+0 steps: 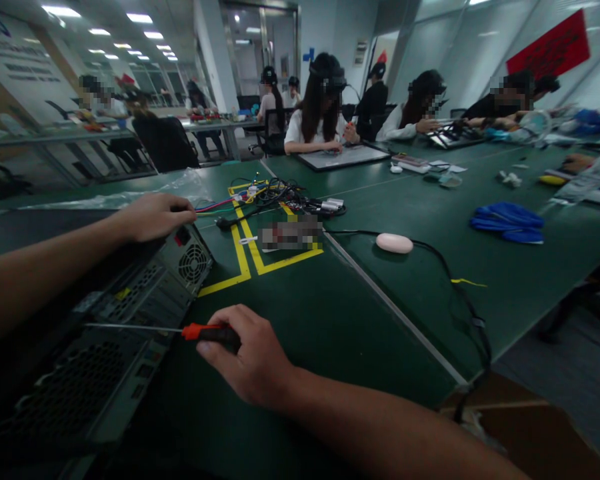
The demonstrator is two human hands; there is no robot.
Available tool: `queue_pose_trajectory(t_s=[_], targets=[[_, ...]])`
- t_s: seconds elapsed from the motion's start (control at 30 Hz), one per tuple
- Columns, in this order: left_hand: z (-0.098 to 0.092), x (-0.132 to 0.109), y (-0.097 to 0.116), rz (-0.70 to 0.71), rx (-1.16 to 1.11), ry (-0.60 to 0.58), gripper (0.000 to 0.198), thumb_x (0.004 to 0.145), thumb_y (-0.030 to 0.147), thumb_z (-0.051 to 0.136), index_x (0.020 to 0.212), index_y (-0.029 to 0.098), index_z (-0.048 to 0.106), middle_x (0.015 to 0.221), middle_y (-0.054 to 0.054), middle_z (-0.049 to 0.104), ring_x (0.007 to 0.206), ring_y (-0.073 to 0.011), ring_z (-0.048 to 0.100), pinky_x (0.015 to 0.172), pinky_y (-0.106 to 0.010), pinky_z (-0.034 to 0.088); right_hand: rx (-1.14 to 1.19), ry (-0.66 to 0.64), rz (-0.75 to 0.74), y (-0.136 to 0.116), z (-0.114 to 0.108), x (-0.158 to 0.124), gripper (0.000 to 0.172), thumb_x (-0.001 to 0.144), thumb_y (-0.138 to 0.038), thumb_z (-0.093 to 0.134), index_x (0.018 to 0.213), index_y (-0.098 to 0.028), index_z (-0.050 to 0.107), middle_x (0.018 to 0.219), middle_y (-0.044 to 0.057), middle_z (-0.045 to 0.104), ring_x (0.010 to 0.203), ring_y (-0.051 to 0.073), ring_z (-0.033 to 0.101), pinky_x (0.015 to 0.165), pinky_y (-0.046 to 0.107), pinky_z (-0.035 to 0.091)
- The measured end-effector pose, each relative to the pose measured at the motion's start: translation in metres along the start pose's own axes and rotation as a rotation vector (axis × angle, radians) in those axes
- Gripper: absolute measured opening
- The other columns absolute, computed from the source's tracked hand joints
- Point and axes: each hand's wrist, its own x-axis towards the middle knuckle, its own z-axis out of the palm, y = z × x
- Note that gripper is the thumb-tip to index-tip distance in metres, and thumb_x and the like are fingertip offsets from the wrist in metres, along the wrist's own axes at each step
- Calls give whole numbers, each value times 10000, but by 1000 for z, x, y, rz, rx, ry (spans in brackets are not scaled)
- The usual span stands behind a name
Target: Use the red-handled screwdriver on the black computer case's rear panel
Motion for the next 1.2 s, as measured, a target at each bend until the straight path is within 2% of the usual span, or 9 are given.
queue_pose_trajectory(t_s=[0.13, 0.27, 0.33, 0.47, 0.63, 0.9, 1.03, 1.2], targets=[[1, 0, -1, -12, 8, 4, 479, 859, 519, 453, 976, 215, 804, 936, -142, 761, 893, -338, 684, 821, -424, 495, -2, 9, -12, 2, 1, 1, 145, 966, -315, 691, 1027, -183, 704, 902, 12, 629, 774, 150, 565, 736, 283, 442], [1, 0, -2, 7, -8, 2, 476, 860, 523, 444, 956, 217, 796, 934, -133, 760, 892, -338, 683, 824, -427, 500, -8, -46, -8, 1, 2, 0, 229, 1032, -366, 580, 1025, -182, 716, 898, 26, 632, 784, 159, 577, 730, 297, 433], [1, 0, -2, 7, -15, 9, 471, 852, 522, 451, 953, 221, 798, 933, -129, 760, 893, -340, 681, 829, -430, 504, 8, -64, 21, -1, 2, -1, 199, 993, -361, 626, 1076, -189, 685, 911, 20, 636, 782, 159, 582, 715, 293, 434], [1, -1, 0, 6, -18, 6, 479, 849, 534, 450, 956, 224, 799, 918, -119, 759, 873, -329, 676, 820, -421, 504, 55, -41, 63, -1, 3, -3, 328, 836, -291, 773, 1097, -207, 594, 832, -39, 563, 674, 128, 525, 629, 258, 404], [0, -1, 0, 13, 8, 0, 484, 862, 531, 438, 960, 214, 790, 911, -128, 754, 870, -327, 676, 812, -418, 499, 4, 6, 5, -1, 2, -2, 197, 846, -243, 769, 906, -212, 584, 822, -34, 568, 700, 127, 508, 674, 265, 405], [-2, -3, 2, 20, 13, 2, 494, 869, 518, 430, 965, 201, 797, 925, -145, 760, 889, -350, 688, 842, -447, 517, -21, 12, 20, -5, 0, -1, 172, 804, -109, 695, 926, -211, 629, 856, -15, 610, 698, 135, 523, 713, 277, 449], [-1, -3, 2, 14, -2, 10, 490, 858, 523, 457, 978, 208, 812, 949, -148, 767, 913, -347, 689, 852, -435, 520, -22, 26, 7, -4, -3, -1, 126, 874, -206, 732, 986, -204, 674, 906, 10, 653, 775, 161, 576, 756, 293, 470], [-2, -3, 2, -3, -7, 5, 478, 849, 530, 469, 975, 220, 809, 966, -144, 772, 914, -340, 686, 837, -422, 513, -9, 30, 22, -1, -5, -1, 179, 939, -305, 709, 1074, -187, 721, 941, 33, 668, 804, 171, 595, 743, 296, 468]])
